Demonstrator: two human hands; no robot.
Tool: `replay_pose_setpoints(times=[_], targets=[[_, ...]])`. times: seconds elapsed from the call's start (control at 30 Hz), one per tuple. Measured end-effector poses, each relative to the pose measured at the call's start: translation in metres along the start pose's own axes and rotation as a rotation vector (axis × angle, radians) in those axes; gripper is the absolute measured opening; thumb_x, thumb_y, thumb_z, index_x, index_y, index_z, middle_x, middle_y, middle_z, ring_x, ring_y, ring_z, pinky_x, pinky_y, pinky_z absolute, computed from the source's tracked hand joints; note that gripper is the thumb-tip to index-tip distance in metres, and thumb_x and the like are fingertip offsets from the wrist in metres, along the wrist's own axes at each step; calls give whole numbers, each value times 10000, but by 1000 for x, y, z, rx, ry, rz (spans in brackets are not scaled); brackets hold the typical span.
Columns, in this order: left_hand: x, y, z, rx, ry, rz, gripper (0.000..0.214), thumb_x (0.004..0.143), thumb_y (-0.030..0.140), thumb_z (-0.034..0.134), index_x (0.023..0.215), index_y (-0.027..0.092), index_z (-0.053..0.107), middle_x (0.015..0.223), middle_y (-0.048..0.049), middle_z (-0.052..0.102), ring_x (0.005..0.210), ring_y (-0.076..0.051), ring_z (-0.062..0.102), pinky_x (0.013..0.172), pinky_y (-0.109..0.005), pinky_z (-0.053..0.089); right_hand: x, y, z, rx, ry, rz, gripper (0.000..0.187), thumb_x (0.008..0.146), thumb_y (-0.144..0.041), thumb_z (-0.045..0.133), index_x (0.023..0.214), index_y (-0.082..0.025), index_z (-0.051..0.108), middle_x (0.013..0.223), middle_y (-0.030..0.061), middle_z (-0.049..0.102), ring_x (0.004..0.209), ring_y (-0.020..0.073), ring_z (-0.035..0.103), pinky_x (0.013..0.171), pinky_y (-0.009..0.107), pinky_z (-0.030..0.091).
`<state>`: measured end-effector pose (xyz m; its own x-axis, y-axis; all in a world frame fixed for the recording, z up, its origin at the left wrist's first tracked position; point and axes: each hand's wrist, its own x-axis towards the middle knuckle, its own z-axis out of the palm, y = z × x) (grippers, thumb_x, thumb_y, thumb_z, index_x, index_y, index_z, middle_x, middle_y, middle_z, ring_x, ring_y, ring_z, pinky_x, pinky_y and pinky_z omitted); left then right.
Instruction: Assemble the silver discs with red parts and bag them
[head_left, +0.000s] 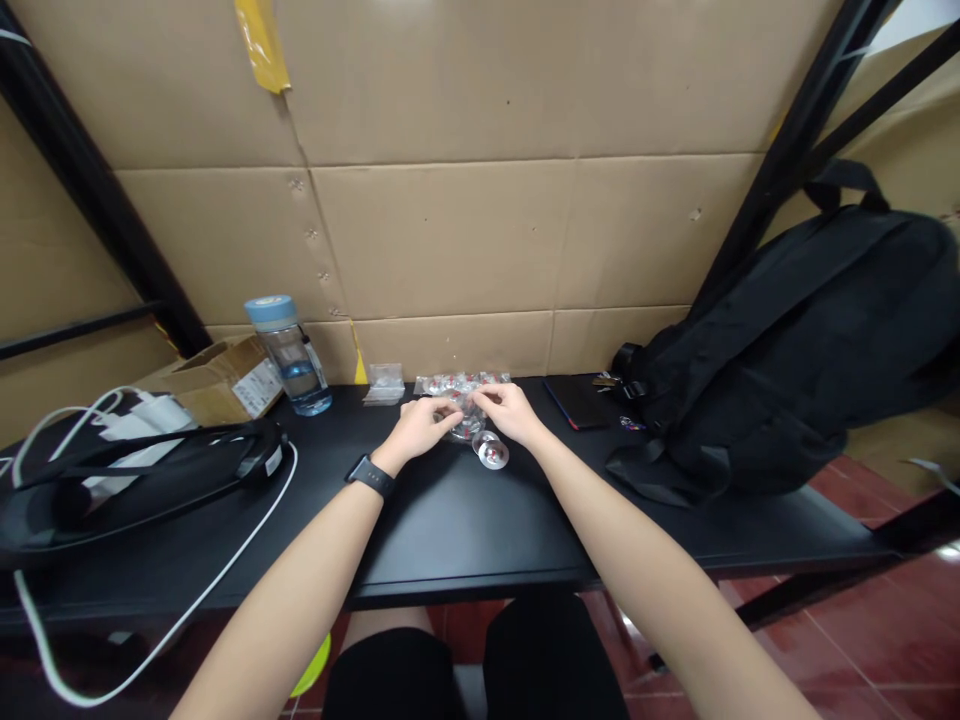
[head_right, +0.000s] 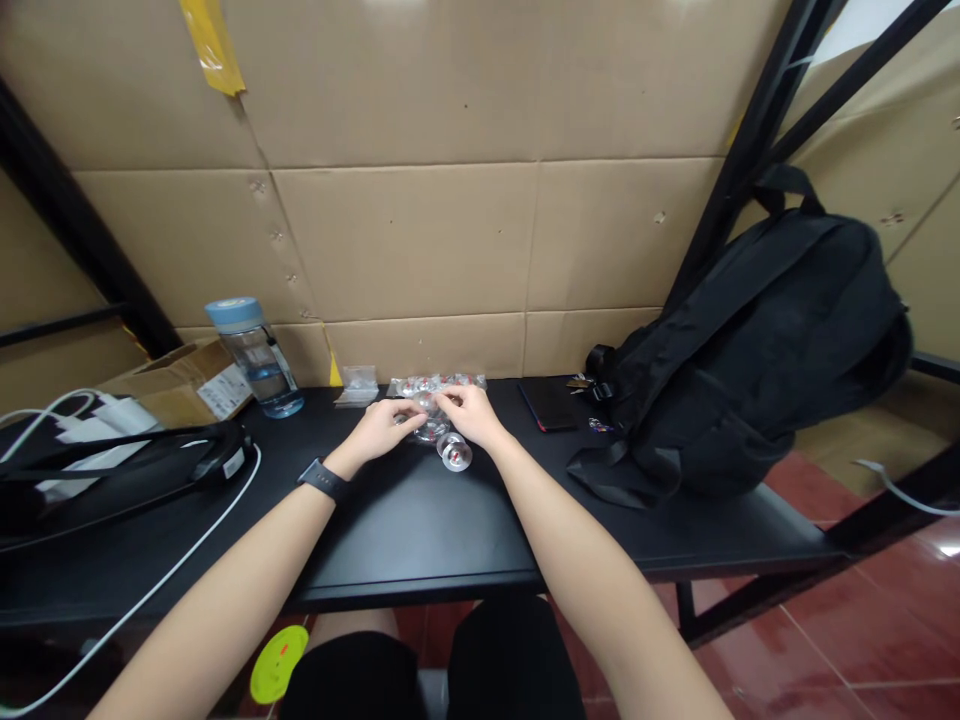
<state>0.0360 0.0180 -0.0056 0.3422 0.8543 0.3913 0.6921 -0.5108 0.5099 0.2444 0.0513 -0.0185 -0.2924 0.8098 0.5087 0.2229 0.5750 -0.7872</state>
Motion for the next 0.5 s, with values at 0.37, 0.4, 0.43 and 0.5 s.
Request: replay_pose_setpoints(times=[0.37, 0.4, 0.43, 0.5], targets=[[3, -7, 0, -216, 126, -21, 303, 902, 460, 608, 914, 214, 783, 926, -43, 793, 882, -229, 725, 820, -304, 529, 0, 3, -2, 198, 55, 69, 422, 686, -438, 838, 986, -159, 739, 867, 68, 749, 713, 177, 667, 702, 305, 524], [3, -7, 0, -242, 144, -29, 314, 898, 469, 613, 930, 207, 783, 927, -50, 793, 877, -232, 726, 813, -305, 537, 0, 1, -3, 238, 59, 76, 443, 667, -436, 853, 993, -160, 737, 862, 67, 749, 722, 179, 674, 714, 308, 528], [3, -6, 0, -267, 160, -40, 329, 895, 479, 616, 944, 200, 782, 927, -57, 793, 871, -234, 727, 801, -305, 543, 0, -1, -4, 273, 64, 83, 459, 651, -437, 865, 994, -161, 737, 847, 63, 749, 722, 181, 678, 720, 311, 532], [3, -5, -1, -314, 173, -68, 372, 896, 507, 610, 966, 186, 783, 932, -70, 794, 856, -241, 730, 765, -302, 550, 1, -4, -6, 318, 85, 96, 453, 637, -455, 871, 957, -161, 744, 807, 60, 748, 698, 181, 675, 707, 315, 535]])
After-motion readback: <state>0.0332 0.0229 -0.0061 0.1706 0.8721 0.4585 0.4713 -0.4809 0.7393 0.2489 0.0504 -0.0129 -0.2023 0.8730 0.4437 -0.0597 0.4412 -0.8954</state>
